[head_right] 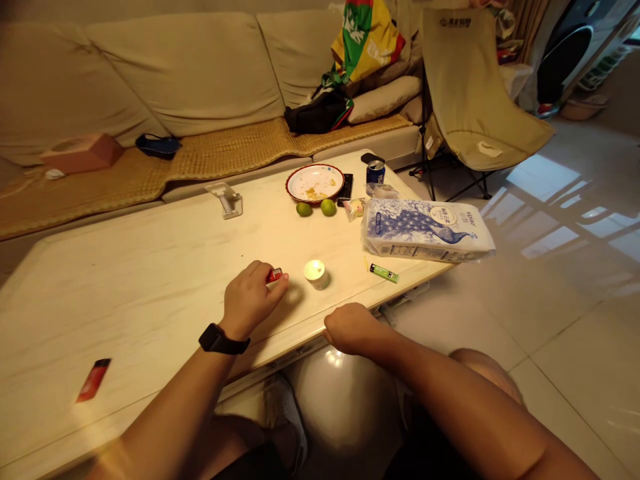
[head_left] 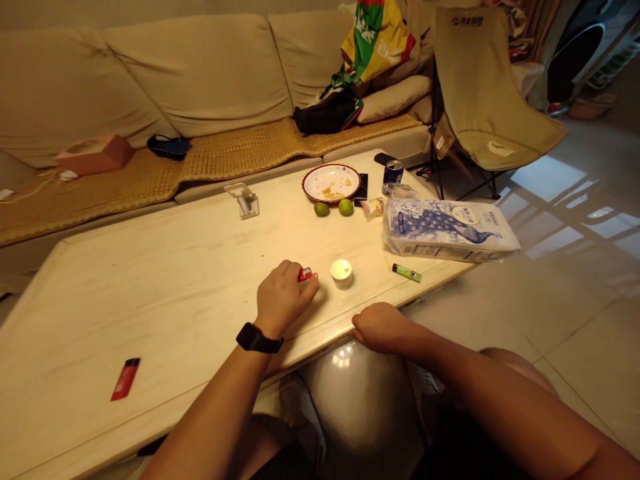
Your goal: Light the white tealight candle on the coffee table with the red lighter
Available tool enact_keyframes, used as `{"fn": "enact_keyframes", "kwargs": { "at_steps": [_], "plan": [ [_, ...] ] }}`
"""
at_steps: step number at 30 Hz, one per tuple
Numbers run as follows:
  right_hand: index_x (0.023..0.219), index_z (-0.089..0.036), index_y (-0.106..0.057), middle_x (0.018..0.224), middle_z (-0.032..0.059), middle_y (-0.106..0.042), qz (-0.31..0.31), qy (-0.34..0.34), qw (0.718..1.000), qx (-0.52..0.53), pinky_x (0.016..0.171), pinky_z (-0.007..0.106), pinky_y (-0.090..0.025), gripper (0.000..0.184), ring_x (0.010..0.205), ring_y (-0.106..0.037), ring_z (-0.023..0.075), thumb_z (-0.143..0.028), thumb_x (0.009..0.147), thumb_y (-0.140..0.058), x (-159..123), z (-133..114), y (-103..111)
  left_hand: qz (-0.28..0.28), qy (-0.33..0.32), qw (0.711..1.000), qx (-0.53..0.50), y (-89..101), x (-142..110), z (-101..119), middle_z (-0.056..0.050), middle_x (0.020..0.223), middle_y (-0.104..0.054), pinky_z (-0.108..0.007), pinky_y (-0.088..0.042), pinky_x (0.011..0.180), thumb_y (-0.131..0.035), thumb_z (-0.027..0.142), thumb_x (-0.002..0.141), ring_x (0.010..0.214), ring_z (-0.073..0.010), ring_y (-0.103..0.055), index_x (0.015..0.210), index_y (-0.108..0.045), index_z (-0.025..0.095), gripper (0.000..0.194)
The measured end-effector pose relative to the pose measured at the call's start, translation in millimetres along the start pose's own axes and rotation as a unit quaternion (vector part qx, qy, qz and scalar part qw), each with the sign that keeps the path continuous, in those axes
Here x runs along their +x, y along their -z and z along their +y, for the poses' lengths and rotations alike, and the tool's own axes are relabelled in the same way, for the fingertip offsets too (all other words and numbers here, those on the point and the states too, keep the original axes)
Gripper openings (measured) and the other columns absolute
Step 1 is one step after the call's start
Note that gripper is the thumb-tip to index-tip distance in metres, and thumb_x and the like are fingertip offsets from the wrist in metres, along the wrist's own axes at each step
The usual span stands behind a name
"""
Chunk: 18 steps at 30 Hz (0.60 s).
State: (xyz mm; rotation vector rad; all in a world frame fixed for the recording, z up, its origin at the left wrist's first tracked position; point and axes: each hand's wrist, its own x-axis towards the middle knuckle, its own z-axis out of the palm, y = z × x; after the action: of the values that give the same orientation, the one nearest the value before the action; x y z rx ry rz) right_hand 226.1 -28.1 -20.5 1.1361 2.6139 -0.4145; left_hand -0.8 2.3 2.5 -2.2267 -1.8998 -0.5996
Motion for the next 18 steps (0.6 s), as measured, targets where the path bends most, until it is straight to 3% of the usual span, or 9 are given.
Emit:
{"fn": "enact_keyframes", "kwargs": {
  "at_steps": [18],
  "plan": [
    [0.099,-0.013,-0.074,0.091,0.0177,-0.076,-0.008,-0.005,1.0,0.01,0.075,0.036,-0.051,0.041,0.089,-0.072,0.0293,-0.041,0.097,-0.045,0.0,-0.5,0.9,-0.017,0.007,1.0,-0.009,0.9,0.0,2.0,-0.005,0.081,-0.06,-0.032,-0.036,0.063,-0.048,0.046,0.09,0.073,-0.0186,-0.053,0.078,-0.054,0.021,0.029]
  ]
}}
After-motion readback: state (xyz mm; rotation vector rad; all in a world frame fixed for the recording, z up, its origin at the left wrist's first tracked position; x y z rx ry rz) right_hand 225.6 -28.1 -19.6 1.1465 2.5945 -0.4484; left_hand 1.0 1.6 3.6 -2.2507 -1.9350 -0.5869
